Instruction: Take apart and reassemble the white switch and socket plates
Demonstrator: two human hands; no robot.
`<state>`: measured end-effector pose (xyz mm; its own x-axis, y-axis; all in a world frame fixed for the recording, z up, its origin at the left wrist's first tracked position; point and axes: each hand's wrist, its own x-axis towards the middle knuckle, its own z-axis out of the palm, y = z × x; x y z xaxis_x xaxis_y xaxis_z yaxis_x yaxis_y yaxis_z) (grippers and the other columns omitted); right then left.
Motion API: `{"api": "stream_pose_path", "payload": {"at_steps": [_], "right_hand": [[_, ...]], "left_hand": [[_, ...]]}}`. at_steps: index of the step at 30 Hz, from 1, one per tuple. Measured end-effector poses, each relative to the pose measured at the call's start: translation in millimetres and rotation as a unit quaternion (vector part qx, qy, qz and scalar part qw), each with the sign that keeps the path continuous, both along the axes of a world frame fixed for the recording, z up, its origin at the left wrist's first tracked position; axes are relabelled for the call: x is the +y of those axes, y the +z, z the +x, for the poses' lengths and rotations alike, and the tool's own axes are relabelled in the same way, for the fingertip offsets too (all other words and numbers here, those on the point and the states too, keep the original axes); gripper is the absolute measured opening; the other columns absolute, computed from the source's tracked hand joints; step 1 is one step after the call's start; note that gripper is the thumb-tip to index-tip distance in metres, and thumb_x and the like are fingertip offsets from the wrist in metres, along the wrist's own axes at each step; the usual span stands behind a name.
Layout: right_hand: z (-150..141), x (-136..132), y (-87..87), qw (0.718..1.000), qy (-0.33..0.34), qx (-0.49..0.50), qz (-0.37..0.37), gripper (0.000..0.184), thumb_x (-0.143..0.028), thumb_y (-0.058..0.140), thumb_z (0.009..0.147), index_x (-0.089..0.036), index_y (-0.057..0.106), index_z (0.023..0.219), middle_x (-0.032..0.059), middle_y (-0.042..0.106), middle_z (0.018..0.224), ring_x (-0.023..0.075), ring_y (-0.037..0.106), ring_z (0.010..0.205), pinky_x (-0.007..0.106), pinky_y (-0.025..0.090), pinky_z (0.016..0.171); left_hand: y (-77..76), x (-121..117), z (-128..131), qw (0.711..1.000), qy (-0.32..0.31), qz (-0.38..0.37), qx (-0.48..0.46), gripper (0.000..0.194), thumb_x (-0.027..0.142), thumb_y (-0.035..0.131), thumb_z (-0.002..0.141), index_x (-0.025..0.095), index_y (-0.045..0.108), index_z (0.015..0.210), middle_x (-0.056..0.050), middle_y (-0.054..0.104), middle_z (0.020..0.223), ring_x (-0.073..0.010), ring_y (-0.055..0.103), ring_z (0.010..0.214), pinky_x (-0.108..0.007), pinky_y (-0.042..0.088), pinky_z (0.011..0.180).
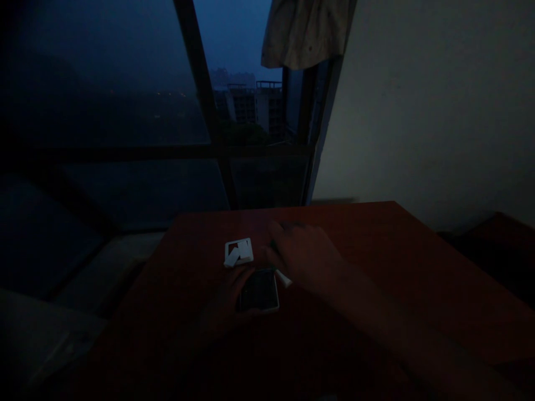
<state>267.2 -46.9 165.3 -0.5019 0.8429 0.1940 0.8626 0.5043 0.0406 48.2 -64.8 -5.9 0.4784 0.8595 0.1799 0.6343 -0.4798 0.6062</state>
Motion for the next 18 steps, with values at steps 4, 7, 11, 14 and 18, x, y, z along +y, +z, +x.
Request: {"api": "stream_pose_path", "payload": {"at_steps": [4,7,11,14,18], "right_hand": [[3.1,-1.8,4.4,0.996,0.051,0.050,-0.058,0.021,-0.026,0.050,0.086,-0.018,0.049,0.105,0.0075,0.065,0.097,0.0188,0.062,0.081,0.027,0.040,0.062],[3.3,-2.9,6.4,0.992,0.064,0.070,-0.078,0.028,-0.027,0.054,0.083,-0.020,0.048,0.109,0.0068,0.065,0.101,0.0190,0.062,0.084,0.026,0.041,0.063],[4.2,-1.6,5.3,0.999,-0.016,0.022,-0.039,0.023,-0.037,0.047,0.089,-0.020,0.052,0.102,0.0076,0.067,0.091,0.0218,0.063,0.077,0.028,0.039,0.059],[6.8,-2.7,5.0,0.992,0.052,0.076,-0.091,0.025,-0.024,0.052,0.084,-0.021,0.050,0.109,0.0056,0.067,0.097,0.0191,0.063,0.082,0.027,0.041,0.064],[6.8,-7.2,6.4,0.990,0.064,0.082,-0.098,0.032,-0.027,0.054,0.082,-0.021,0.050,0.113,0.0066,0.066,0.099,0.0207,0.063,0.085,0.028,0.041,0.065]], "left_hand": [[-0.4,-0.5,-0.2,1.000,0.001,-0.006,-0.005,0.079,0.051,0.069,0.075,0.025,0.032,0.140,-0.011,0.036,0.144,-0.0310,0.035,0.131,-0.048,0.034,0.107],[-1.5,0.0,-0.8,1.000,-0.002,0.004,-0.004,0.080,0.052,0.069,0.075,0.024,0.033,0.140,-0.011,0.035,0.144,-0.0314,0.034,0.132,-0.048,0.032,0.108],[-3.9,0.4,-1.4,1.000,0.001,0.006,0.002,0.081,0.052,0.069,0.074,0.024,0.033,0.141,-0.011,0.035,0.144,-0.0318,0.032,0.133,-0.049,0.032,0.108],[-5.2,0.3,-1.2,1.000,0.008,0.002,0.005,0.081,0.053,0.069,0.074,0.024,0.033,0.140,-0.012,0.036,0.144,-0.0316,0.034,0.131,-0.048,0.032,0.108],[-4.8,0.5,-0.8,1.000,0.001,-0.004,0.004,0.081,0.052,0.069,0.074,0.023,0.032,0.140,-0.012,0.034,0.144,-0.0309,0.035,0.131,-0.047,0.034,0.107]]}}
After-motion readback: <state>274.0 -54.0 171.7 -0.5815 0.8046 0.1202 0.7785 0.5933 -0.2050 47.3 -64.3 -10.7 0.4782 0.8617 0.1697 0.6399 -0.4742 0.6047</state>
